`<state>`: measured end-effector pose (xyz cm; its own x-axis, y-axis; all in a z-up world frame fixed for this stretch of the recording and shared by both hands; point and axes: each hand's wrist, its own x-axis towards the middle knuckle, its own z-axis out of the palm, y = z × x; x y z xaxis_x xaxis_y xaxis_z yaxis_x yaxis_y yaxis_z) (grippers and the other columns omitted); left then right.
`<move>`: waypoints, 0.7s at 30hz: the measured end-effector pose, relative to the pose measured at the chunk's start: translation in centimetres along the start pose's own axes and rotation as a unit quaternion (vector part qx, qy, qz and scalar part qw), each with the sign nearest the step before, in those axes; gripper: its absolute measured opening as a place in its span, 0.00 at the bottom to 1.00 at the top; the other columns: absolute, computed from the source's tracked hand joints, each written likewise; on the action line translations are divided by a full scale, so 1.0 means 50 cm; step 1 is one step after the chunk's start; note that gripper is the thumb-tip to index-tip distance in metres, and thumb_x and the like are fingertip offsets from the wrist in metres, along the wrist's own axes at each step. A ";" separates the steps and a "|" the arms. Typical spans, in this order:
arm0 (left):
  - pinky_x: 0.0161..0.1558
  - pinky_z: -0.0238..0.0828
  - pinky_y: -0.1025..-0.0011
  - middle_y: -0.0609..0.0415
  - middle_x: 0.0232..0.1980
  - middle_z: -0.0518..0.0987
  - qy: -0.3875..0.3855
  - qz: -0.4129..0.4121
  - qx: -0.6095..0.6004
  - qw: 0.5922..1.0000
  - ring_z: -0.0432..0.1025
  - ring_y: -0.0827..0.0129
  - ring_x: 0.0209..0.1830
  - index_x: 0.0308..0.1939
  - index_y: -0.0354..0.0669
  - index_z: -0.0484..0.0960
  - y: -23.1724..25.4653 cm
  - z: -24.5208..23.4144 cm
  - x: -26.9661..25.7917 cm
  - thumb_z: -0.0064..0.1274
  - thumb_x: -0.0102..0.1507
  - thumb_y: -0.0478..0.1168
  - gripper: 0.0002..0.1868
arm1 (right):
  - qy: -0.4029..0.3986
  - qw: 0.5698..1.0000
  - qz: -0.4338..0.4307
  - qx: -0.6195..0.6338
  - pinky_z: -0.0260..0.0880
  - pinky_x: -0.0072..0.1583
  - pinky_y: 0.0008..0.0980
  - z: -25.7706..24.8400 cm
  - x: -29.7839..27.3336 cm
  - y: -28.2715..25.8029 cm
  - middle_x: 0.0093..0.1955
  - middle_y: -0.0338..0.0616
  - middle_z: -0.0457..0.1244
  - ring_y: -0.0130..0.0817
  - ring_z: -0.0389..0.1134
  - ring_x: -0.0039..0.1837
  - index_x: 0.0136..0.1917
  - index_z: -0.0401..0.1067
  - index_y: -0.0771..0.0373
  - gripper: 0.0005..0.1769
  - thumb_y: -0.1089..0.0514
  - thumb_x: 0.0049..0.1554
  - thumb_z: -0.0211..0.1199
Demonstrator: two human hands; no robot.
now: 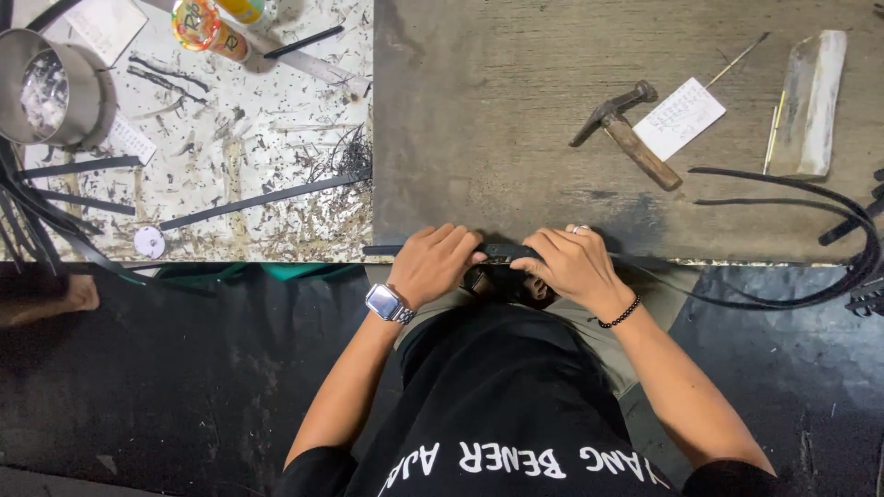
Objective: The person uses a hammer and a metal punch to create holes along a black leather strip. They repeatedly position the punch, strike it with the hammer, and then move the strip to the next location. After finishing one strip, they pick up another and begin the same process.
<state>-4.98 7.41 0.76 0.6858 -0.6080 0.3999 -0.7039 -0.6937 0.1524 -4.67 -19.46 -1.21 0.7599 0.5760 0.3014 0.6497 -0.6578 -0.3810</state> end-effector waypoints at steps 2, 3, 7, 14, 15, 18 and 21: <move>0.35 0.72 0.71 0.59 0.29 0.67 -0.029 -0.013 -0.019 0.999 0.71 0.66 0.30 0.41 0.49 0.75 -0.008 -0.005 -0.014 0.34 0.75 0.50 0.17 | -0.017 0.999 0.012 -0.039 0.65 0.38 0.31 -0.005 -0.013 0.011 0.29 0.36 0.61 0.37 0.69 0.35 0.42 0.69 0.52 0.25 0.32 0.65 0.51; 0.35 0.72 0.71 0.59 0.29 0.67 -0.030 -0.012 -0.020 0.999 0.71 0.66 0.30 0.41 0.49 0.75 -0.019 -0.004 -0.030 0.34 0.75 0.50 0.17 | -0.017 0.999 0.013 -0.040 0.65 0.38 0.31 -0.008 -0.024 0.017 0.29 0.36 0.61 0.37 0.69 0.35 0.42 0.69 0.52 0.25 0.32 0.65 0.51; 0.33 0.72 0.68 0.56 0.28 0.69 -0.071 -0.036 -0.035 0.996 0.73 0.61 0.30 0.41 0.48 0.76 -0.076 -0.024 -0.086 0.38 0.74 0.51 0.16 | -0.084 0.994 0.061 0.017 0.67 0.39 0.34 -0.044 -0.047 0.033 0.27 0.39 0.64 0.42 0.70 0.34 0.43 0.70 0.53 0.24 0.35 0.67 0.49; 0.40 0.73 0.63 0.52 0.32 0.75 -0.095 -0.089 -0.060 0.990 0.76 0.57 0.37 0.46 0.47 0.80 -0.033 -0.006 -0.049 0.36 0.74 0.57 0.22 | -0.126 0.976 0.096 0.152 0.64 0.32 0.33 -0.076 -0.020 0.009 0.22 0.42 0.61 0.46 0.65 0.27 0.41 0.71 0.54 0.23 0.40 0.69 0.46; 0.40 0.73 0.63 0.52 0.32 0.75 -0.095 -0.087 -0.061 0.990 0.76 0.57 0.37 0.46 0.47 0.80 -0.007 -0.017 -0.013 0.36 0.74 0.57 0.22 | -0.126 0.976 0.097 0.151 0.64 0.32 0.33 -0.079 -0.014 0.002 0.22 0.42 0.61 0.46 0.65 0.27 0.41 0.71 0.54 0.23 0.40 0.69 0.46; 0.61 0.65 0.55 0.40 0.59 0.75 -0.053 -0.075 -0.018 0.996 0.71 0.49 0.61 0.68 0.40 0.72 0.059 -0.048 0.080 0.33 0.73 0.61 0.32 | -0.097 0.973 0.097 0.186 0.60 0.31 0.32 -0.087 0.005 -0.014 0.22 0.44 0.61 0.47 0.63 0.25 0.41 0.72 0.54 0.24 0.40 0.69 0.46; 0.76 0.43 0.43 0.36 0.69 0.72 -0.048 -0.056 -0.060 0.995 0.58 0.43 0.77 0.70 0.38 0.73 0.088 -0.038 0.121 0.32 0.73 0.58 0.32 | -0.093 0.978 0.089 0.165 0.66 0.32 0.38 -0.101 0.012 -0.021 0.25 0.45 0.63 0.60 0.66 0.34 0.44 0.72 0.52 0.22 0.40 0.68 0.46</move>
<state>-4.30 1.41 5.58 0.7719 -0.5675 0.2865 -0.6349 -0.7115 0.3013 -4.80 -20.89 3.80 0.8230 0.5658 0.0516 0.4424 -0.5811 -0.6831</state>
